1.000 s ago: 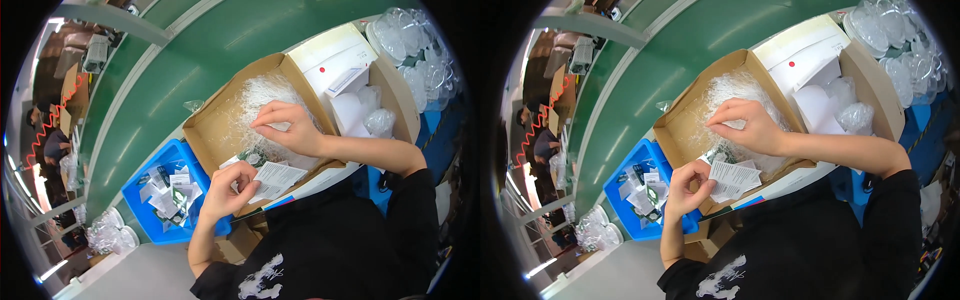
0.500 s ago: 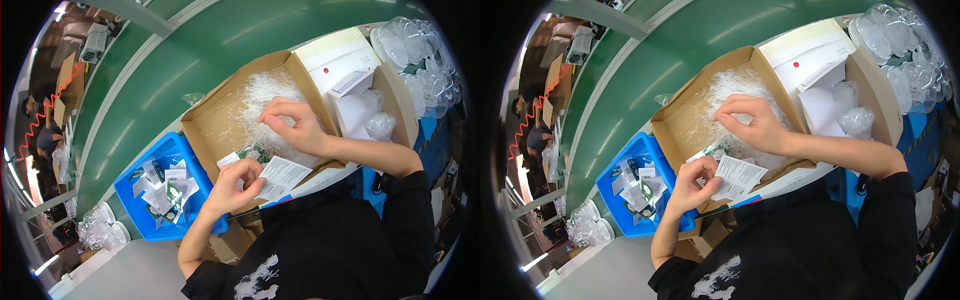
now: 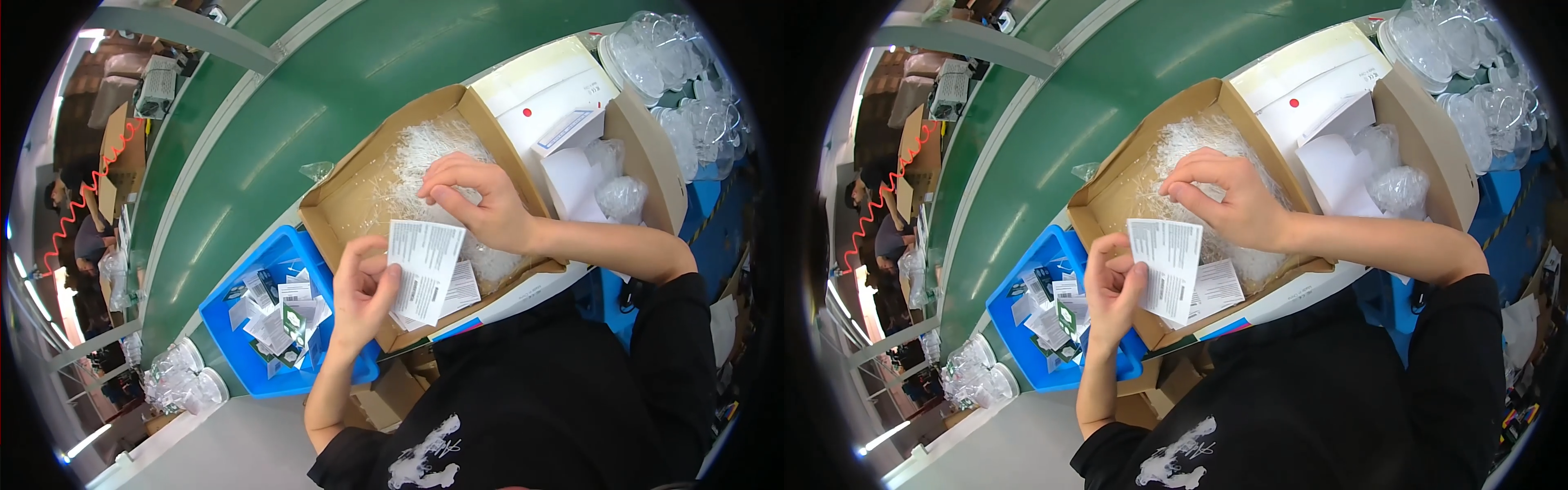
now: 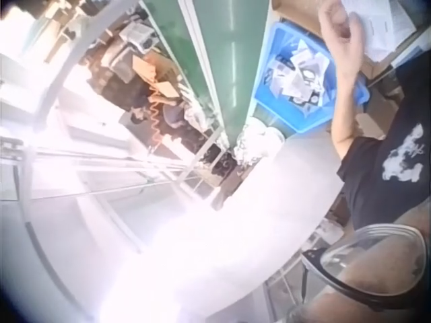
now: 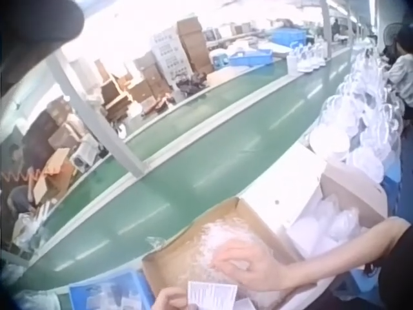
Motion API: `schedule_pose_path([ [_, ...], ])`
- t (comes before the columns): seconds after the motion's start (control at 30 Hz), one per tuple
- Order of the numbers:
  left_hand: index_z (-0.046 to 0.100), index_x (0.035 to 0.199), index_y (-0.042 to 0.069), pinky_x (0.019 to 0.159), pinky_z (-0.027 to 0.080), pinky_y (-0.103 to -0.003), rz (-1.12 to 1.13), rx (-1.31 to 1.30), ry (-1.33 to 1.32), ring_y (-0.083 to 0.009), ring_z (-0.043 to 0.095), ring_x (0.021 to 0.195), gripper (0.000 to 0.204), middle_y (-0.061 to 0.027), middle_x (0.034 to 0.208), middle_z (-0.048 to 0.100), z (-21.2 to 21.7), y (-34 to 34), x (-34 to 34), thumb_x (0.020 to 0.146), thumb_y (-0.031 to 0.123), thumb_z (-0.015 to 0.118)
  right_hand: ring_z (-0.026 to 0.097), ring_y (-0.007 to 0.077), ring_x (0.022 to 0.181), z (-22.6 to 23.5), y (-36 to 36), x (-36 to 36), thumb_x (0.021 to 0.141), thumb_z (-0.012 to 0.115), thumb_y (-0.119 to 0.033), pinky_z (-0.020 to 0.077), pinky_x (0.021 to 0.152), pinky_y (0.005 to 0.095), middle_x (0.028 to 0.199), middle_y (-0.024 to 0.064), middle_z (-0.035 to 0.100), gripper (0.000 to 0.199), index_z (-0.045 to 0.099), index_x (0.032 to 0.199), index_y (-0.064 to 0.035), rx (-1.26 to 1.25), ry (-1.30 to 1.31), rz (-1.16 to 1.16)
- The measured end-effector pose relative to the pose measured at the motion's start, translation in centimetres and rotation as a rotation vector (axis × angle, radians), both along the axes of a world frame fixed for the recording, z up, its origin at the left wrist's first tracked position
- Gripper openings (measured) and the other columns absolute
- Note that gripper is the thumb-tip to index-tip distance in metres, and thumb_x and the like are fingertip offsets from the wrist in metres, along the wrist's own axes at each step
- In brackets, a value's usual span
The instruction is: Packaging electrical components and instruction manuals into boxes at a factory assembly line.
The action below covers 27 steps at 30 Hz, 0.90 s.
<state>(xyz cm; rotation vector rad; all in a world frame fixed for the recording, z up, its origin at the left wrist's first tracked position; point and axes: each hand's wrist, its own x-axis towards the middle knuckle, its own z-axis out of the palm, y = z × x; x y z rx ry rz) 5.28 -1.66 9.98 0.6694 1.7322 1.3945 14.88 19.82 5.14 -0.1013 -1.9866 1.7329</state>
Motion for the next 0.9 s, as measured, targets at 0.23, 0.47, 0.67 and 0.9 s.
schedule_pose_path([
  [0.23, 0.042, 0.120, 0.004, 0.056, 0.047, -0.018, 0.121, 0.080, 0.114, -0.0066, 0.063, 0.074, 0.028, -0.0169, 0.110, 0.068, 0.6, 0.4, -1.1, 0.095, -0.003, 0.053, 0.063, 0.0132, 0.077, 0.0, -0.4, 0.1, 0.093, 0.056, 0.001, 0.0500, 0.071, 0.0269, 0.090, 0.0086, 0.065, 0.017, 0.067, 0.105, -0.0011, -0.092, -0.045, 0.026],
  [0.47, 0.059, 0.081, -0.001, 0.080, 0.052, -0.025, 0.084, 0.196, 0.074, -0.0159, 0.065, 0.095, 0.015, -0.0198, 0.119, 0.064, -1.6, 0.6, -2.2, 0.093, -0.006, 0.052, 0.062, 0.0169, 0.075, -0.1, -0.4, 0.2, 0.091, 0.058, -0.001, 0.0497, 0.071, 0.0304, 0.089, 0.0099, 0.064, 0.013, 0.067, 0.101, -0.0003, 0.049, 0.025, 0.039],
  [0.67, 0.066, 0.086, -0.003, 0.085, 0.049, -0.024, 0.114, 0.135, -0.021, -0.0149, 0.063, 0.099, 0.022, -0.0169, 0.123, 0.064, -2.1, 0.9, -1.6, 0.092, -0.007, 0.046, 0.063, 0.0206, 0.075, -0.3, -0.6, 0.0, 0.085, 0.065, 0.002, 0.0500, 0.069, 0.0309, 0.087, 0.0092, 0.065, 0.013, 0.070, 0.097, -0.0003, 0.173, 0.217, 0.060],
  [0.9, 0.065, 0.107, -0.005, 0.087, 0.049, -0.026, -0.057, 0.202, -0.104, -0.0174, 0.061, 0.108, 0.024, -0.0149, 0.130, 0.059, -2.2, 0.1, -1.7, 0.090, -0.005, 0.047, 0.063, 0.0193, 0.065, -0.8, -0.8, 0.3, 0.078, 0.072, 0.002, 0.0490, 0.057, 0.0293, 0.077, 0.0075, 0.066, 0.017, 0.072, 0.095, -0.0019, 0.215, 0.133, 0.171],
])
